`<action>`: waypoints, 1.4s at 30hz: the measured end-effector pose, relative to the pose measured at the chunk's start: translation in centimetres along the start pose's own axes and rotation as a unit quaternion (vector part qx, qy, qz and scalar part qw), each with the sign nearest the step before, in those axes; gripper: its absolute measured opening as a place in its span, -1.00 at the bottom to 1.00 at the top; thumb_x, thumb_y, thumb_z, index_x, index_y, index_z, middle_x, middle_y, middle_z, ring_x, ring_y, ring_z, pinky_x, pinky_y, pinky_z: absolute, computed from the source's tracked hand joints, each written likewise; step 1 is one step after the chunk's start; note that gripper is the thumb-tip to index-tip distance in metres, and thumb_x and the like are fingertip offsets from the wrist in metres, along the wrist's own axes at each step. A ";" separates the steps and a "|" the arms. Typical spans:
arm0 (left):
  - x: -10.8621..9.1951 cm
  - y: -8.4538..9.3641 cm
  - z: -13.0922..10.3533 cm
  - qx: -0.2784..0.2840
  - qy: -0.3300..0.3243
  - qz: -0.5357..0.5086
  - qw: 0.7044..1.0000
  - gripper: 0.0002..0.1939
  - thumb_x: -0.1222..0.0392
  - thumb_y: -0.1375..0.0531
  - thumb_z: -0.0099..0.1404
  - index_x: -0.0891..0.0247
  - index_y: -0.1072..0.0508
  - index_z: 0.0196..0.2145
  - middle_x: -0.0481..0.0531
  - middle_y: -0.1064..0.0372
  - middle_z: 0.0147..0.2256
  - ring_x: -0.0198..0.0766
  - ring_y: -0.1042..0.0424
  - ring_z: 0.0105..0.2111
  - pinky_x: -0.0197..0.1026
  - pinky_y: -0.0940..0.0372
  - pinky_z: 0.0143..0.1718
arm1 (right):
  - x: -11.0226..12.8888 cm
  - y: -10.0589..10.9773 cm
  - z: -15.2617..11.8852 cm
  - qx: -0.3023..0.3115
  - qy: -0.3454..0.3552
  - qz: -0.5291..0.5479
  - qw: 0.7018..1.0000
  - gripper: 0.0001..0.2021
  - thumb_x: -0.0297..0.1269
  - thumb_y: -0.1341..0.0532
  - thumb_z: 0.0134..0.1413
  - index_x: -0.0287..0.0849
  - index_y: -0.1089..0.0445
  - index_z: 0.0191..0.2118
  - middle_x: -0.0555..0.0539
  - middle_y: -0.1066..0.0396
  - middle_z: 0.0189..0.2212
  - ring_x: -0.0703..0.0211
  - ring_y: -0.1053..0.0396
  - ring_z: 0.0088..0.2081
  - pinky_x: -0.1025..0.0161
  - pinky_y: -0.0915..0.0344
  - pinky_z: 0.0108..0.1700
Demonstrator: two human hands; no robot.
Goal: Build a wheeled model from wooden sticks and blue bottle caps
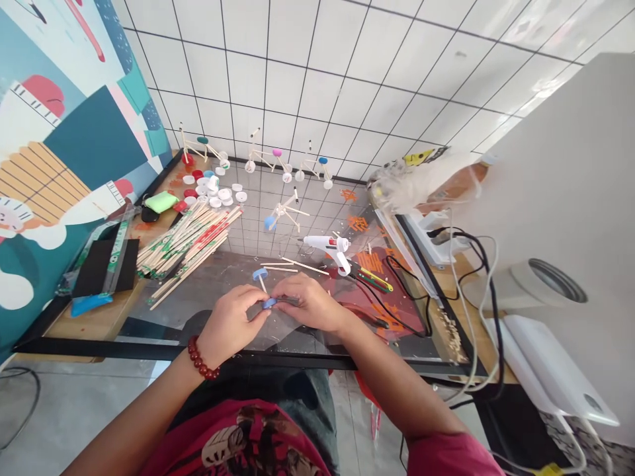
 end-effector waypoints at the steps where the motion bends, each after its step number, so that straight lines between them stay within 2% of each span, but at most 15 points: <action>1: -0.1 0.0 0.0 -0.002 -0.003 0.002 1.000 -0.91 0.33 -0.27 0.25 0.19 -0.53 -0.28 0.00 -0.55 -0.28 -0.22 -0.54 -0.27 -0.20 -0.41 -0.19 | 0.0 0.0 0.0 0.000 -0.001 -0.004 1.000 -0.91 -0.31 -0.26 0.28 -0.14 -0.50 -0.15 -0.06 -0.59 -0.25 0.15 -0.52 -0.19 0.19 -0.28 -0.07; 8: -0.1 0.3 0.2 0.000 -0.002 -0.011 1.000 -0.92 0.34 -0.29 0.23 0.20 -0.54 -0.32 -0.03 -0.55 -0.34 -0.27 -0.53 -0.34 -0.26 -0.38 -0.26 | 0.2 -0.2 0.0 -0.015 -0.001 -0.004 1.000 -0.90 -0.30 -0.25 0.30 -0.13 -0.52 -0.18 -0.05 -0.62 -0.28 0.18 -0.55 -0.22 0.22 -0.32 -0.09; 11: 0.2 0.0 0.1 0.027 0.005 -0.025 0.999 -0.97 0.27 -0.29 0.27 0.18 -0.56 -0.31 -0.03 -0.57 -0.33 -0.27 -0.53 -0.33 -0.26 -0.39 -0.25 | 0.2 -0.2 0.0 -0.019 -0.010 -0.001 1.000 -0.93 -0.30 -0.29 0.27 -0.11 -0.54 -0.20 -0.03 -0.64 -0.27 0.20 -0.57 -0.24 0.23 -0.32 -0.08; 15: 0.2 -0.1 0.1 0.056 -0.003 -0.017 0.998 -0.87 0.31 -0.23 0.31 0.15 -0.57 -0.26 -0.02 -0.59 -0.28 -0.25 -0.55 -0.28 -0.23 -0.40 -0.19 | 0.0 -0.5 0.0 -0.001 -0.028 0.011 1.000 -0.92 -0.29 -0.29 0.26 -0.10 -0.56 -0.21 -0.03 -0.64 -0.27 0.20 -0.58 -0.24 0.23 -0.35 -0.08; 18: 0.0 0.1 0.2 0.058 -0.017 -0.008 0.998 -0.87 0.30 -0.23 0.29 0.17 -0.57 -0.23 0.01 -0.60 -0.24 -0.22 -0.56 -0.25 -0.21 -0.42 -0.16 | -0.2 -0.6 0.0 0.000 -0.031 0.017 0.999 -0.91 -0.29 -0.28 0.27 -0.09 -0.56 -0.20 -0.02 -0.65 -0.27 0.21 -0.58 -0.25 0.25 -0.37 -0.07; 24: -0.5 0.4 0.3 0.042 -0.029 -0.016 0.999 -0.86 0.37 -0.22 0.23 0.17 -0.55 -0.34 -0.05 -0.59 -0.35 -0.29 -0.53 -0.36 -0.27 -0.41 -0.25 | -0.1 -0.7 -0.1 -0.017 -0.017 0.020 1.000 -0.93 -0.32 -0.30 0.25 -0.09 -0.56 -0.20 0.00 -0.64 -0.30 0.21 -0.57 -0.25 0.25 -0.33 -0.08; 30: -0.6 0.4 0.2 0.036 -0.039 -0.025 0.998 -0.84 0.39 -0.21 0.22 0.18 -0.54 -0.39 -0.06 -0.57 -0.40 -0.30 -0.52 -0.41 -0.28 -0.40 -0.30 | 0.1 -0.8 0.0 -0.010 -0.023 0.013 1.000 -0.93 -0.32 -0.29 0.26 -0.09 -0.55 -0.21 0.00 -0.64 -0.32 0.20 -0.57 -0.27 0.22 -0.30 -0.09; 35: 0.0 0.1 0.0 0.055 -0.009 -0.015 0.998 -0.91 0.31 -0.24 0.27 0.16 -0.54 -0.34 -0.02 -0.58 -0.35 -0.25 -0.55 -0.35 -0.24 -0.42 -0.25 | -0.1 -0.5 0.1 -0.029 -0.015 0.014 0.999 -0.92 -0.32 -0.27 0.28 -0.10 -0.54 -0.19 -0.02 -0.64 -0.29 0.19 -0.57 -0.25 0.24 -0.34 -0.09; 36: 0.1 0.2 0.0 0.057 -0.003 -0.011 0.998 -0.94 0.26 -0.27 0.26 0.16 -0.55 -0.28 0.00 -0.59 -0.29 -0.22 -0.56 -0.30 -0.22 -0.43 -0.22 | -0.2 -0.4 0.1 -0.035 -0.015 0.010 0.999 -0.92 -0.33 -0.27 0.28 -0.11 -0.54 -0.18 -0.03 -0.64 -0.28 0.19 -0.57 -0.25 0.24 -0.34 -0.10; 39: 0.7 1.7 0.3 0.033 0.013 0.000 0.999 -0.75 0.15 -0.30 0.26 0.17 -0.53 -0.09 0.08 -0.55 -0.12 -0.19 -0.55 -0.21 -0.18 -0.45 -0.14 | -0.3 -0.3 0.0 -0.036 -0.017 -0.020 0.999 -0.91 -0.34 -0.25 0.29 -0.12 -0.52 -0.15 -0.05 -0.63 -0.27 0.18 -0.57 -0.22 0.23 -0.31 -0.09; 42: 1.8 3.6 1.6 -0.006 0.024 0.008 1.000 -0.77 0.18 -0.16 0.37 0.19 -0.51 -0.06 0.11 -0.52 -0.10 -0.22 -0.52 -0.24 -0.17 -0.46 -0.14 | -0.3 -0.3 0.0 -0.024 -0.017 -0.052 0.998 -0.88 -0.35 -0.21 0.32 -0.12 -0.50 -0.12 -0.07 -0.62 -0.24 0.15 -0.55 -0.19 0.19 -0.27 -0.06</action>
Point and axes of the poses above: each hand's wrist, its own z-axis towards the middle knuckle, its own y-axis out of the back of the hand, x = y × z, the point moved 10 cm from there along z, towards the middle knuckle
